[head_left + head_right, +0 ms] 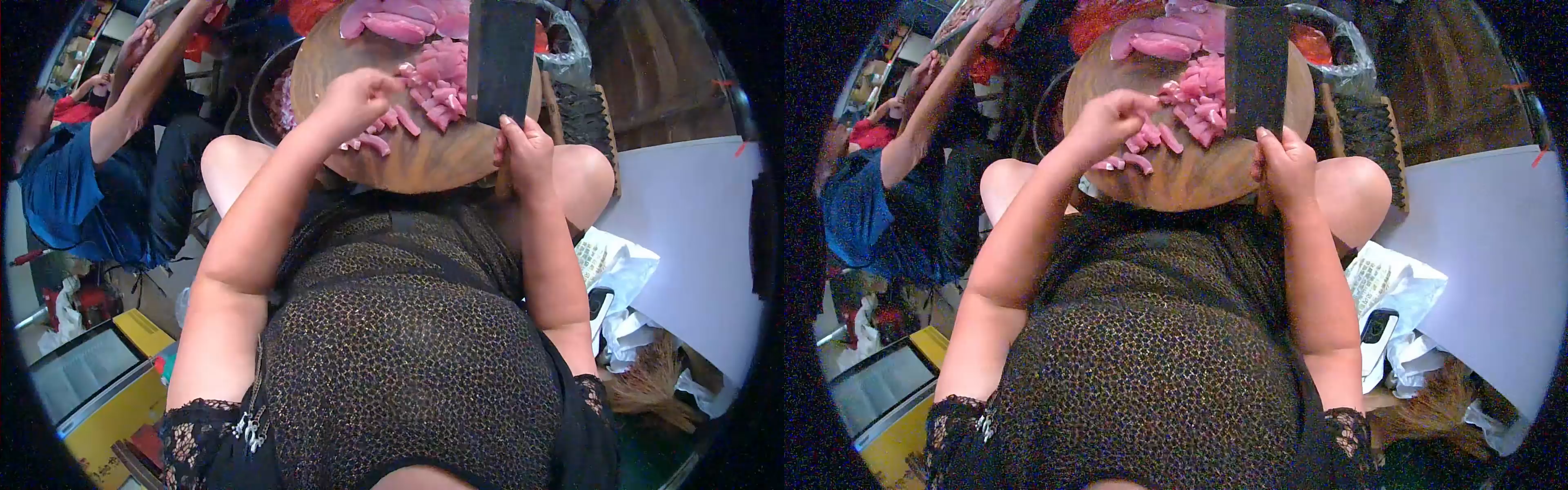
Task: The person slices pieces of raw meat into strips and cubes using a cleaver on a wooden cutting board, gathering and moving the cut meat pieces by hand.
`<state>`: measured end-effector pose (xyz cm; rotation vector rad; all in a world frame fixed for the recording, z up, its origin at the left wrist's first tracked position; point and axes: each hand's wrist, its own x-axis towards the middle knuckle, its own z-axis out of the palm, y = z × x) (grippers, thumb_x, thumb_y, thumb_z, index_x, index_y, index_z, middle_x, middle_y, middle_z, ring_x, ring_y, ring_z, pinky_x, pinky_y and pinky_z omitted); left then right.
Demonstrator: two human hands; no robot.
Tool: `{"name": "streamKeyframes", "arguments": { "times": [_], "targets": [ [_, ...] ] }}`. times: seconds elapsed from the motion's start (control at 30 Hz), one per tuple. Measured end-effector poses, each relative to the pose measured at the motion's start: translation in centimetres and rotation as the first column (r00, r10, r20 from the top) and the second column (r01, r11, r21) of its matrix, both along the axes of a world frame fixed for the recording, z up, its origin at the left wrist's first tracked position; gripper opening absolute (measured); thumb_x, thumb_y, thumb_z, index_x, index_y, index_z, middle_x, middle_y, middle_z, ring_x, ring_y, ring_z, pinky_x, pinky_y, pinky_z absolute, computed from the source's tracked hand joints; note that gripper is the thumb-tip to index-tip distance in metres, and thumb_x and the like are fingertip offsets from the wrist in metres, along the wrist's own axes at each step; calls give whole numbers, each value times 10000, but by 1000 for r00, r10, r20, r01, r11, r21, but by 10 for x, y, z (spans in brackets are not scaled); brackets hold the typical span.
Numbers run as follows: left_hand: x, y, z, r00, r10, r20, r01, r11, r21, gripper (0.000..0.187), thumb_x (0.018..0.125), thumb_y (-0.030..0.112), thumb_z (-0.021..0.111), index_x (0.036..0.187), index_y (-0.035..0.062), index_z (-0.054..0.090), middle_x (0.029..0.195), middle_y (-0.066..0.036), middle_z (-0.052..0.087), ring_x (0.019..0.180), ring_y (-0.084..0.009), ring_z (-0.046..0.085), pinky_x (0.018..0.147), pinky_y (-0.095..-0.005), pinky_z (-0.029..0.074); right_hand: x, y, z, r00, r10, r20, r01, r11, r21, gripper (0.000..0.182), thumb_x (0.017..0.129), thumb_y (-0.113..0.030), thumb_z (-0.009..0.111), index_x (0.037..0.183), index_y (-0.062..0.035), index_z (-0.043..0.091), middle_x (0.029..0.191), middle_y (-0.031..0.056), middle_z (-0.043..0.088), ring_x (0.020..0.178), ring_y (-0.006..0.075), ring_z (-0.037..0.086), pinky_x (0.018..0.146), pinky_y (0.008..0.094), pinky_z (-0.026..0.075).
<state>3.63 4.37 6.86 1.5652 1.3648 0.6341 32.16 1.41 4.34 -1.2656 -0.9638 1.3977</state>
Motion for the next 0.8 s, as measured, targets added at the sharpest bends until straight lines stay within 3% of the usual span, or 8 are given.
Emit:
{"name": "streamKeyframes", "arguments": {
  "times": [0.03,0.07,0.13,0.3,0.47,0.57,0.73,0.8],
  "targets": [
    [-6,-4,-3,952,-95,-290,109,994,31,218,862,100,626,1072,51,660,1016,-58,685,894,-169,622,763,-339,548,3,0,-4,1000,19,5,-19,999,33,191,927,-181,621,788,-65,562,617,2,540,470,103,502,442,254,416],
    [-9,-10,-7,949,-101,-298,114,993,25,218,862,100,626,1072,51,660,1016,-58,685,894,-169,622,763,-339,548,4,-1,-8,999,38,11,-38,997,65,192,927,-183,621,788,-64,563,614,1,539,472,101,503,444,253,416],
    [-13,-29,-17,690,-173,-703,478,838,262,173,793,161,684,905,34,649,945,-121,669,897,-299,626,817,-410,518,4,-2,-4,998,59,28,-60,997,54,186,943,-173,602,800,-65,551,622,5,537,484,103,506,460,255,425],
    [-5,-42,-31,728,-40,-684,478,744,466,184,749,198,709,827,53,627,857,-146,634,872,-348,608,785,-448,499,3,4,-1,996,81,49,-81,997,12,186,957,-169,581,808,-69,537,632,7,536,494,104,511,470,254,431],
    [15,-52,2,937,13,-350,39,989,140,216,816,228,717,834,46,602,813,-137,631,688,-245,626,633,-371,498,3,7,-4,992,110,56,-108,993,-45,183,952,-177,588,808,-74,540,635,6,537,489,102,510,451,254,428],
    [22,-64,-14,960,107,-257,-75,988,132,269,813,265,747,847,37,609,829,-146,651,654,-197,632,608,-346,501,1,1,0,991,131,-4,-132,991,-17,167,950,-174,589,820,-78,548,635,1,534,485,102,510,450,253,427],
    [4,-88,-29,846,-11,-533,7,1000,-9,424,773,284,766,1066,35,585,936,-194,688,878,-352,674,762,-445,518,5,-23,20,961,203,190,-207,978,1,170,958,-176,577,828,-70,548,630,-4,531,476,87,487,447,241,400],
    [-5,-99,-30,867,21,-497,-32,999,-15,437,761,274,782,1071,37,582,888,-167,675,829,-350,663,747,-430,522,17,-36,38,853,435,289,-420,900,-115,185,933,-195,593,926,-20,651,635,53,596,529,150,573,505,282,446]
  ]
}}
